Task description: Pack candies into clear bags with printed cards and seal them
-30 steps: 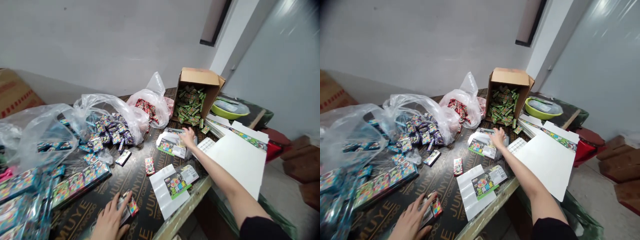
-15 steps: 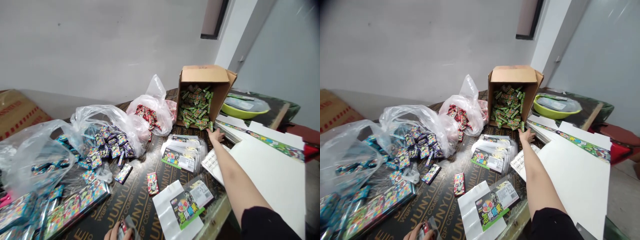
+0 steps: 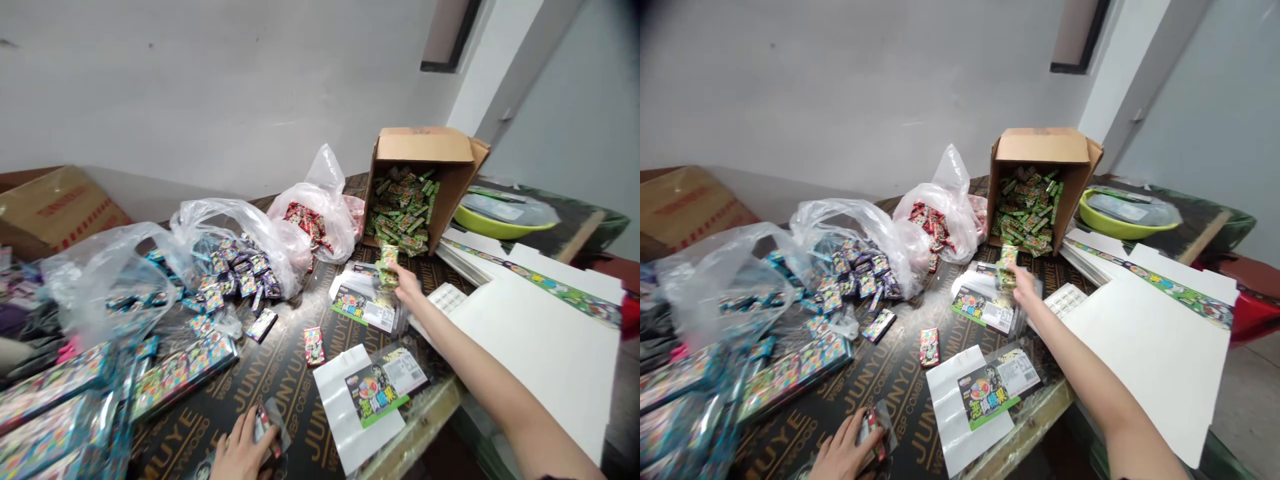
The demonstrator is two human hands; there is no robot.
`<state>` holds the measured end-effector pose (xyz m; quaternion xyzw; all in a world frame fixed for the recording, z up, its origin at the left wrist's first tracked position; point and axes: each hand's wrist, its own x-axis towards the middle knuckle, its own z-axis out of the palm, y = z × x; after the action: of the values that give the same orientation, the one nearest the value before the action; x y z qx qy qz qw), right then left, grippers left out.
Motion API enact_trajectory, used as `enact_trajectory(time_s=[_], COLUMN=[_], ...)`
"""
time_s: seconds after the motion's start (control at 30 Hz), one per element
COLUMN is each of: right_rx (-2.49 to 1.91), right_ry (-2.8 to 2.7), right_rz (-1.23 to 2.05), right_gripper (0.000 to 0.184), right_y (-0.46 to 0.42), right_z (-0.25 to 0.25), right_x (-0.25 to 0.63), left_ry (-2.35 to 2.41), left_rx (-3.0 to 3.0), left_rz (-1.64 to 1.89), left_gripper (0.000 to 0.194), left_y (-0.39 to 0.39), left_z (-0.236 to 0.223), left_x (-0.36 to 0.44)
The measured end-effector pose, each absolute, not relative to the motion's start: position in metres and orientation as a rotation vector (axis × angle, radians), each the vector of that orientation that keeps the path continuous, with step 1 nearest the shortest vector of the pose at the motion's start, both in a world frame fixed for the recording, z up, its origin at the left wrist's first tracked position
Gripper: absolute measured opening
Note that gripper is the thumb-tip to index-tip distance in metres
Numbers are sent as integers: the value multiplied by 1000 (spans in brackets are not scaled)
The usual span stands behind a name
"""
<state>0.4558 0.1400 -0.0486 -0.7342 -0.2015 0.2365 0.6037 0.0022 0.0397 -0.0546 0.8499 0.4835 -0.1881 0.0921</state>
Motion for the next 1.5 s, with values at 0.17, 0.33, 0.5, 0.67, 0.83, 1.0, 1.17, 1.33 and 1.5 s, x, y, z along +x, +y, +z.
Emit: enact_trajectory(time_s=[0.17, 0.33, 0.5, 0.67, 0.83, 1.0, 1.17, 1.33, 1.5], right_rx=[-1463, -1349, -1464, -1377, -1429, -1446, -1507, -1581, -1510], right_ry=[-874, -1217, -1506, -1604, -1576, -1594, -1651, -1626, -1994], right_rz=[1028, 1191, 828, 1020, 1055, 1079, 1052, 729, 357], right_gripper=[28, 29, 43, 34, 29, 25, 24, 46, 58], right_y=[108, 93, 69, 11, -13, -6, -12, 7, 55], right_z=[-49, -49, -54, -72, -94, -98, -97, -86, -66], right_x=[320, 234, 192, 155, 131, 128, 122, 131, 135], left_ry=[1375, 1346, 1528, 1574, 1565, 1513, 1478, 1460, 1402], left_rx=[2524, 2504, 2327, 2267, 2272, 2290, 2305, 2290, 2269], left_rz=[-338, -53, 188, 464, 527, 492, 488, 472, 496], left_gripper=[46, 59, 101, 90, 87, 85, 83, 86, 79], left_y=[30, 23, 9, -8, -13, -12, -13, -11, -7], left_z=[-40, -42, -56, -71, -77, -77, -76, -76, -69], left_x=[-1, -15, -41, -51, -50, -54, -57, -60, -61])
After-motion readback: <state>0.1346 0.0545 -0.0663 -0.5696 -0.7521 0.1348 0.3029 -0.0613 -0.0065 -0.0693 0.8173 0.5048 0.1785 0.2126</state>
